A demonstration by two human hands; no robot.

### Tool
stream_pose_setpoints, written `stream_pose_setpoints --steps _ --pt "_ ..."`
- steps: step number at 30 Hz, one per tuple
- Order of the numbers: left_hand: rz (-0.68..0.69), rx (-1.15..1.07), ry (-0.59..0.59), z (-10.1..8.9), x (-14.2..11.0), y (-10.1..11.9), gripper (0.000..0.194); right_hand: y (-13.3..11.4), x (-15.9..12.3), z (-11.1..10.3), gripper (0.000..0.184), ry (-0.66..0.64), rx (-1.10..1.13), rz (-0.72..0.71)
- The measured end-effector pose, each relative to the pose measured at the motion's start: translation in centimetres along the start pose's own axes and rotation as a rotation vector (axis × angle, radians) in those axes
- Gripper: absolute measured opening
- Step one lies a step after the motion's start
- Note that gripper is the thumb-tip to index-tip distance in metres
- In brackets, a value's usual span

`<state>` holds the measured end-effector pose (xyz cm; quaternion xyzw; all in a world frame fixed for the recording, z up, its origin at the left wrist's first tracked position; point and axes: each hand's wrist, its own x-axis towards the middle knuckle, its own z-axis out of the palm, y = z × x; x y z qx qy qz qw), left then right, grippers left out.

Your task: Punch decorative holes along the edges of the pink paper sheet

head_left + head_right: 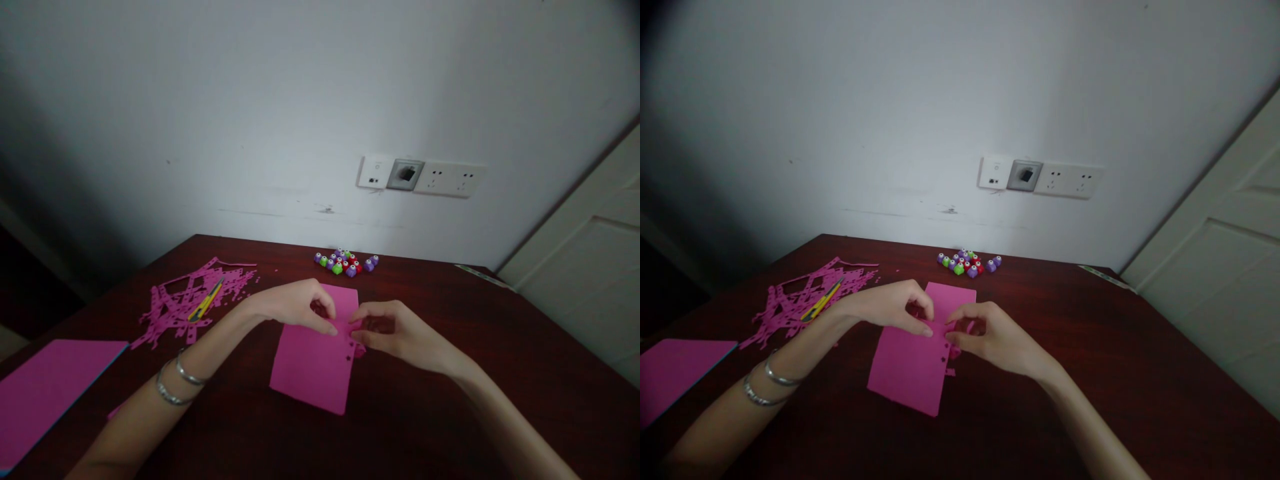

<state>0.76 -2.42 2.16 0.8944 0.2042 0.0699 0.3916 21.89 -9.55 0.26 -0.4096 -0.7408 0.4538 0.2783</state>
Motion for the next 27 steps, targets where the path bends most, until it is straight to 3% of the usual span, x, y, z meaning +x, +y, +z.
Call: stream_pose_setpoints --steps 7,15,27 --pt "0.012 0.024 -0.051 0.2 -0.1 0.4 0.023 -0.7 0.0 0.2 0.024 0.034 -0.039 -0.035" --pt "0.045 -0.130 0.125 1.0 0.2 1.2 0.020 -1.2 0.0 1.3 0.028 0.123 -0.040 -0.029" --pt "-0.035 -0.304 0.162 1.8 0.3 1.3 0.018 -1.2 0.3 2.0 0.033 0.164 -0.127 -0.073"
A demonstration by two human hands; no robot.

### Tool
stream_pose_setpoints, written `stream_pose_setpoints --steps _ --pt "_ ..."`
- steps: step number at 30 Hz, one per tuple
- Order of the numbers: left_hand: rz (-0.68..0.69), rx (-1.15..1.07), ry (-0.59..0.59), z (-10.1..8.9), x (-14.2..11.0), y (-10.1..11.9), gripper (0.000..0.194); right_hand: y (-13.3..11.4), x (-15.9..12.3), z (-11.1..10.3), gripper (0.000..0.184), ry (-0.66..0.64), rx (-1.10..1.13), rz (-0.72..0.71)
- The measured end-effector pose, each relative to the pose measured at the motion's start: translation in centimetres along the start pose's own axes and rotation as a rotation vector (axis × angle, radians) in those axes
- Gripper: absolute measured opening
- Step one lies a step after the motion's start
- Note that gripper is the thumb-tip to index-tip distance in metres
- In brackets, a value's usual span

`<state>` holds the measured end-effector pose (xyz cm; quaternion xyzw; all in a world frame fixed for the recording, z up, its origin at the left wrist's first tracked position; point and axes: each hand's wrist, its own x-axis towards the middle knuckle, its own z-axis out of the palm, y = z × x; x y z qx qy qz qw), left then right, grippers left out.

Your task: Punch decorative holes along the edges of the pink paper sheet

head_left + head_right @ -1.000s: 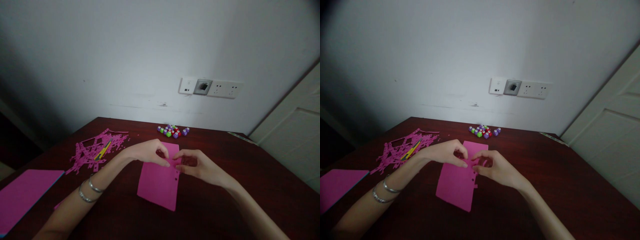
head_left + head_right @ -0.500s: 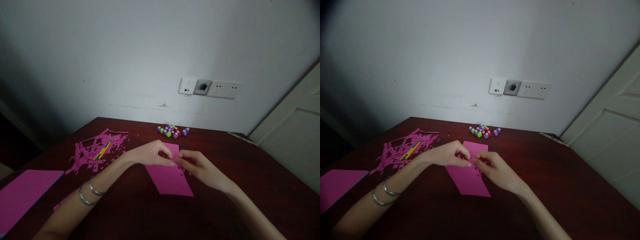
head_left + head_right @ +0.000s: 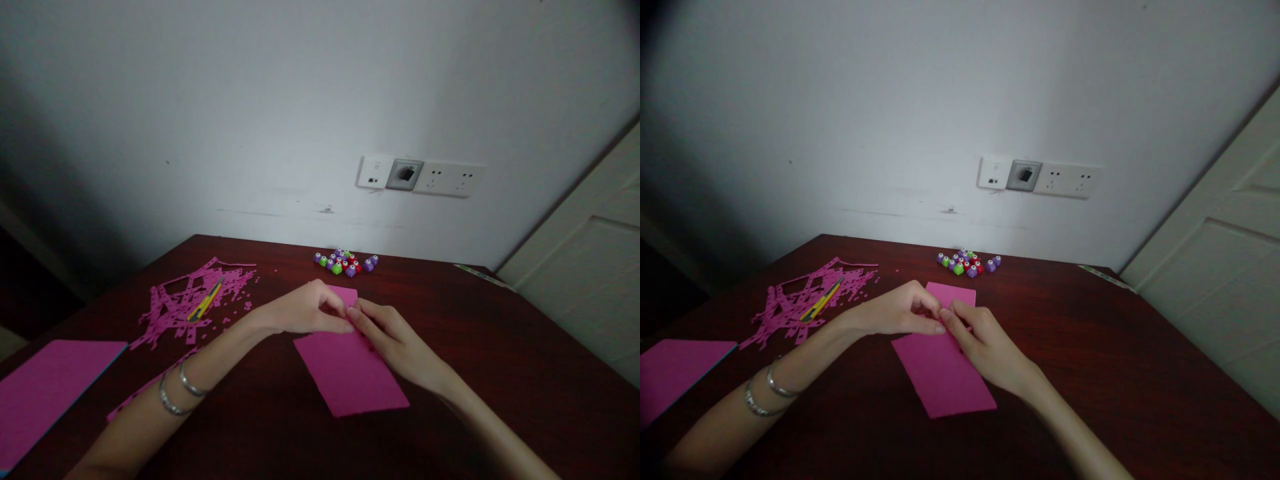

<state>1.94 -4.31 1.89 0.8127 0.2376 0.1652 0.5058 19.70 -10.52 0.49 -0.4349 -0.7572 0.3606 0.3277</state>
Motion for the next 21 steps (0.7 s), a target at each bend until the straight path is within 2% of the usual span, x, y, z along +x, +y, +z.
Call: stream_pose_setpoints --steps 4,12,21 --pt "-0.040 -0.041 0.017 0.22 0.05 -0.16 0.025 0.18 0.13 0.04 0.033 0.052 -0.035 -0.027" --pt "-0.004 -0.263 0.083 0.74 0.16 0.20 0.016 0.06 0.05 0.32 0.033 0.153 0.064 -0.046" --pt "0.044 -0.289 0.060 0.42 0.19 -0.13 0.017 0.14 0.01 0.85 0.034 0.212 0.084 -0.071"
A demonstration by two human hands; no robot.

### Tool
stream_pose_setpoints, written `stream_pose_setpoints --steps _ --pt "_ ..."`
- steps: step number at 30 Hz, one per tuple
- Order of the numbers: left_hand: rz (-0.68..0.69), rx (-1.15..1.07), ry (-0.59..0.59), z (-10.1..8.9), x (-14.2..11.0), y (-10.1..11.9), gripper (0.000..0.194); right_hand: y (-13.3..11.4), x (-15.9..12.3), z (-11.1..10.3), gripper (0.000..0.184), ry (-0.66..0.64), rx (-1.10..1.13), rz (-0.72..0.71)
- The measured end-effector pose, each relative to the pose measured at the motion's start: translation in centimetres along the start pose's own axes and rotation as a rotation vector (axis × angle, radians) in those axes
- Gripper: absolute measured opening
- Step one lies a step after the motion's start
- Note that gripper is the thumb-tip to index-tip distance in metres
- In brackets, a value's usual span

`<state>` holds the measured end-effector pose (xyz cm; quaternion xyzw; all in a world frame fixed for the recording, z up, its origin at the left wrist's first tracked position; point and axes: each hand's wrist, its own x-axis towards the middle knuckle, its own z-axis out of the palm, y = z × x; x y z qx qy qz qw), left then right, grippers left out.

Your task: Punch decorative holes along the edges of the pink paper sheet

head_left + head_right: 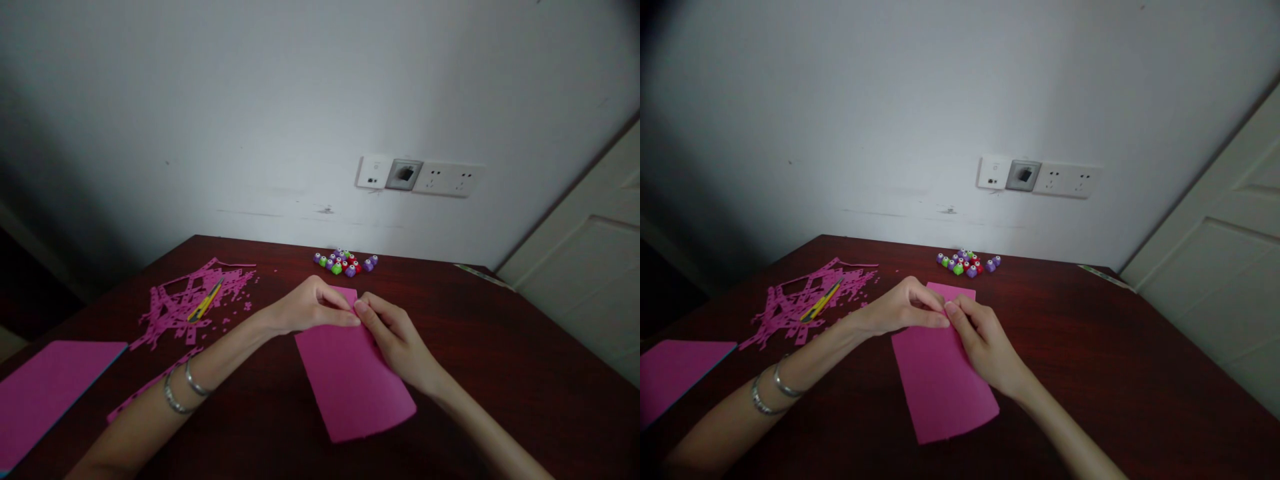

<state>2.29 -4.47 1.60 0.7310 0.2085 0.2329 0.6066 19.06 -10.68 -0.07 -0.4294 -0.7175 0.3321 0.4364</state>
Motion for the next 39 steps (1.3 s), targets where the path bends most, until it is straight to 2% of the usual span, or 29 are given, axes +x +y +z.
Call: stream_pose_setpoints --steps 12,39 --pt "0.001 0.081 0.016 -0.3 0.2 -0.5 0.021 0.6 0.0 0.5 0.033 0.049 -0.006 -0.024" --pt "0.011 0.072 0.076 -0.4 0.8 -1.6 0.020 2.1 0.3 1.3 0.032 0.161 0.005 -0.009"
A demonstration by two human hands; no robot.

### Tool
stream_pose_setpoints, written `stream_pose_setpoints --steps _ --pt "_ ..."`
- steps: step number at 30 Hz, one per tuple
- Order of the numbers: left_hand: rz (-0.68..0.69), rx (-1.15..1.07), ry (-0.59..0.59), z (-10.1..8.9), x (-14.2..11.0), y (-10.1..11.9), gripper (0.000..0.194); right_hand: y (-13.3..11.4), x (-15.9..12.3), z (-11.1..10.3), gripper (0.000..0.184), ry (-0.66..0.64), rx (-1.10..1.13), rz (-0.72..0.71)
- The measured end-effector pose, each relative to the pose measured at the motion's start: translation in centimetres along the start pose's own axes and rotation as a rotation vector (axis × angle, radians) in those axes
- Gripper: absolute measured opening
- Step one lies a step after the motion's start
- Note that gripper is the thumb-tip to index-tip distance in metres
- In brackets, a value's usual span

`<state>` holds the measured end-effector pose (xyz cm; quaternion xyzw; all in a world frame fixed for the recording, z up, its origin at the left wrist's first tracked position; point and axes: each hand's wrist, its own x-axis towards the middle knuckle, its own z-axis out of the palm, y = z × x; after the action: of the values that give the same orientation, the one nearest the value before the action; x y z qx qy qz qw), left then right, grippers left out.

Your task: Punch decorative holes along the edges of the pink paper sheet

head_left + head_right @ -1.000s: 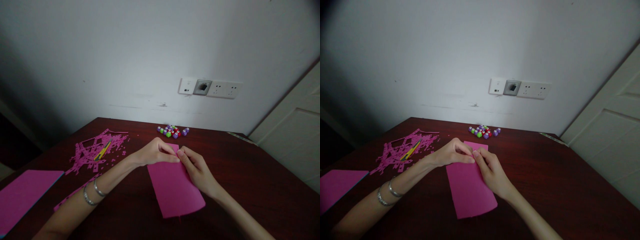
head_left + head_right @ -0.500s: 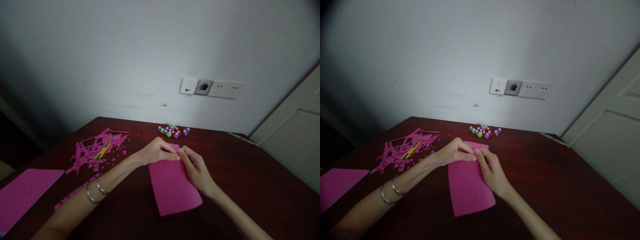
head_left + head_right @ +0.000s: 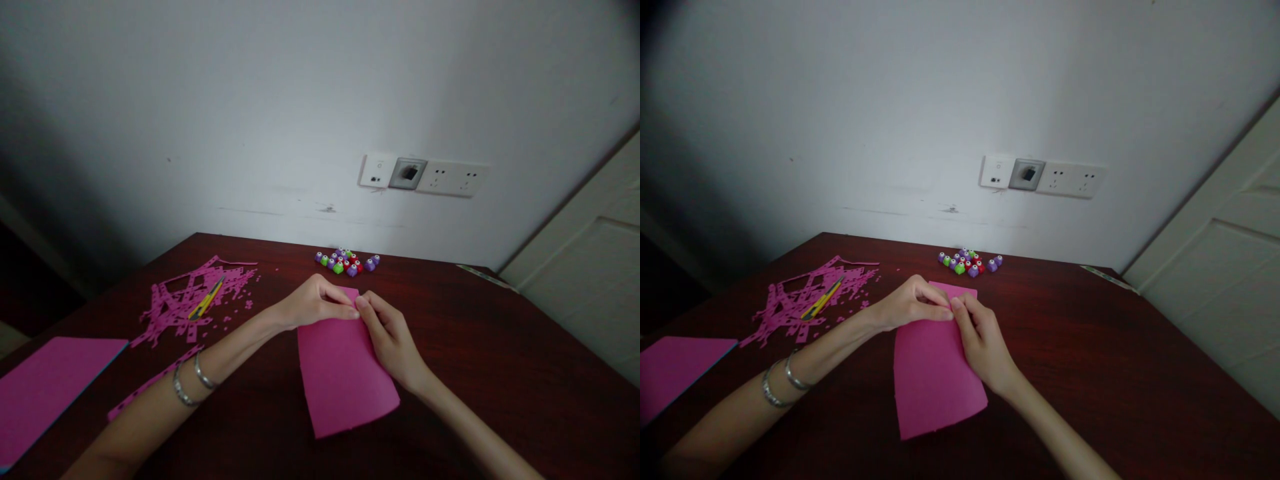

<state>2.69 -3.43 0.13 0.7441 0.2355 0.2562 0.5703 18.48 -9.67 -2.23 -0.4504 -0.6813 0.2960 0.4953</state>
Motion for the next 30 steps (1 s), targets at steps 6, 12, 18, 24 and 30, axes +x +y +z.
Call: stream_pose_setpoints --steps 6,12,18,24,30 --pt "-0.035 -0.013 0.019 0.1 0.0 -0.1 0.022 0.1 0.3 -0.4 0.032 0.012 -0.019 0.008" --pt "-0.085 -0.038 0.007 -0.5 0.0 0.3 0.020 -0.4 0.8 -1.7 0.038 -0.102 0.058 0.116" --pt "-0.081 0.011 0.086 -1.2 0.1 0.5 0.021 -0.6 1.0 -2.8 0.037 -0.249 0.086 0.185" --pt "-0.087 -0.026 0.095 -1.1 0.3 0.3 0.026 0.1 1.3 -3.1 0.034 -0.185 -0.156 0.045" --pt "-0.220 0.017 -0.135 -2.8 0.3 -0.9 0.036 1.0 1.6 -4.0 0.032 -0.080 -0.297 -0.025"
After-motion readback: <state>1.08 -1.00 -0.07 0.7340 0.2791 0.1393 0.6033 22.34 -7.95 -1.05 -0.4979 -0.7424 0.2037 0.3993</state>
